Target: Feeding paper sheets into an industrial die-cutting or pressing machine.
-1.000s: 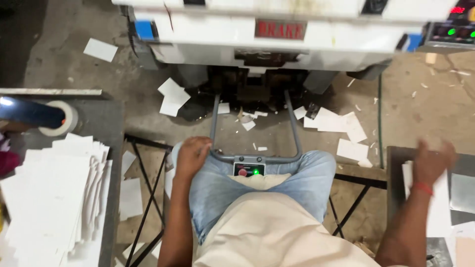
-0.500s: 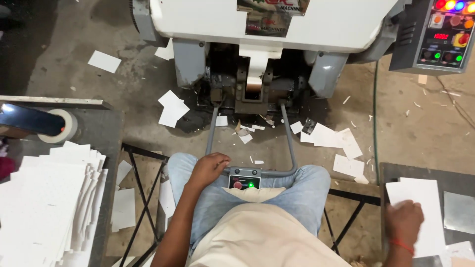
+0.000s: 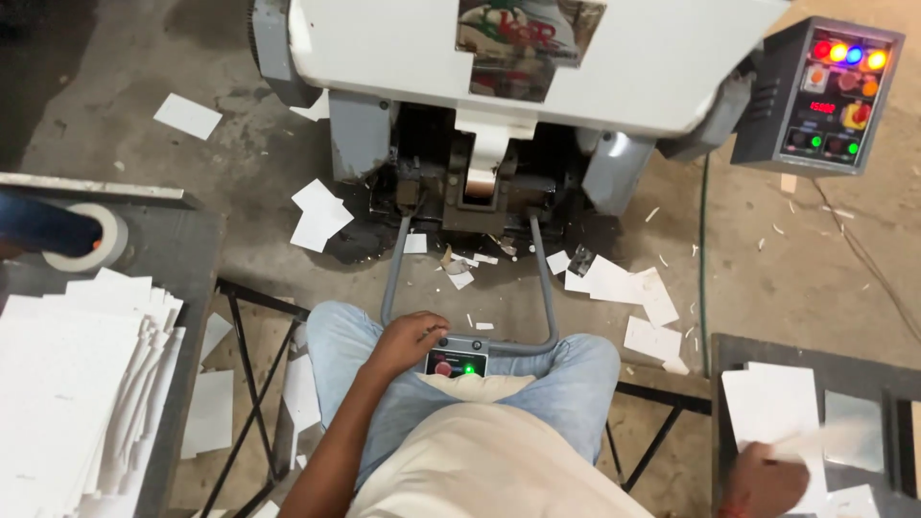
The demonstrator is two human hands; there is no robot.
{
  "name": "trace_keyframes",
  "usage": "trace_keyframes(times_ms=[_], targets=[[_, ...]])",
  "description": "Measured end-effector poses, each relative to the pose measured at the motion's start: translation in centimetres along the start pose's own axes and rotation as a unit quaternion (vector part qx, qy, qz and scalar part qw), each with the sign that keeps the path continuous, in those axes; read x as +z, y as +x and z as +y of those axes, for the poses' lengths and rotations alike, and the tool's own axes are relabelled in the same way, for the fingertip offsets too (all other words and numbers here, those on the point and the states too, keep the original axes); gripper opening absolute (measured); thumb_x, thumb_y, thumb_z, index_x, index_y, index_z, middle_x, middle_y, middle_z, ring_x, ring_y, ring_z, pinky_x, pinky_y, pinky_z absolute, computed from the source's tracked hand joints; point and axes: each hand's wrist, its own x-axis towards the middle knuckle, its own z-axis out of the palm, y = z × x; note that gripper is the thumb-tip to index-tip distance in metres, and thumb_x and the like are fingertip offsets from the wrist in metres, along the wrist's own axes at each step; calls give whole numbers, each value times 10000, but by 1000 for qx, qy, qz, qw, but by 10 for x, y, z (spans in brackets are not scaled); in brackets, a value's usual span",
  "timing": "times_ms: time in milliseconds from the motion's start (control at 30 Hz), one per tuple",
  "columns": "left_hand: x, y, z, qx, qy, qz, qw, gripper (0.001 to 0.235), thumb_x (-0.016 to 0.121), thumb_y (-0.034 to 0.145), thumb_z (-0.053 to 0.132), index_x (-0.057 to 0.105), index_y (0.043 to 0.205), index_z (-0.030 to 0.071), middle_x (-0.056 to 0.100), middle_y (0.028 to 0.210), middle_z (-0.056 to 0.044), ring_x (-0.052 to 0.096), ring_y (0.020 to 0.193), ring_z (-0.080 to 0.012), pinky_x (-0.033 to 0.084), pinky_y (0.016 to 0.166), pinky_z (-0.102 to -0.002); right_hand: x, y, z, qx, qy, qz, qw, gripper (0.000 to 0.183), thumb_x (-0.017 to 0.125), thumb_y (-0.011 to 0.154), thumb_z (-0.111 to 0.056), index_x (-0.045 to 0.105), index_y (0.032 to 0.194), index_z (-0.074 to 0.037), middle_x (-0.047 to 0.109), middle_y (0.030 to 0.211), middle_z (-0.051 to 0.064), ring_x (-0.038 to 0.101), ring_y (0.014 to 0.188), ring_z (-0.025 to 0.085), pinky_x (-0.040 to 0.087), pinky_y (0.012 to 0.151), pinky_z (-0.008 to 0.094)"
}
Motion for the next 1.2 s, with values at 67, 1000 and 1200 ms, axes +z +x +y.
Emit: trace_keyframes(times_ms=[67,1000,1200], targets=[[2,4,-12,93,21,-10,995,195,692,934,231,756,1043,82,768,1010,-101,727,881,-268,569,768,-365,-27,-7,-39,-49,32,-34,998,238,618,867,-127,565,787,91,627,856,256,623,832,466,502,872,530],[-12,260,-79,-136,-126,255,949,259,789,816,186,786,961,-29,767,835,-107,731,740,-221,565,690,-383,-11,93,-322,-247,372,28,895,280,481,1120,-14,656,1338,-6,692,1117,205,660,1028,354,521,882,441],[-120,54,-132,-150,32,425,892,427,704,1047,287,604,1336,-10,612,1344,-218,588,1216,-353,479,1053,-503,39,39,-445,-289,465,-84,832,224,603,1036,-49,754,1201,-70,739,1204,147,698,1118,300,540,977,382]])
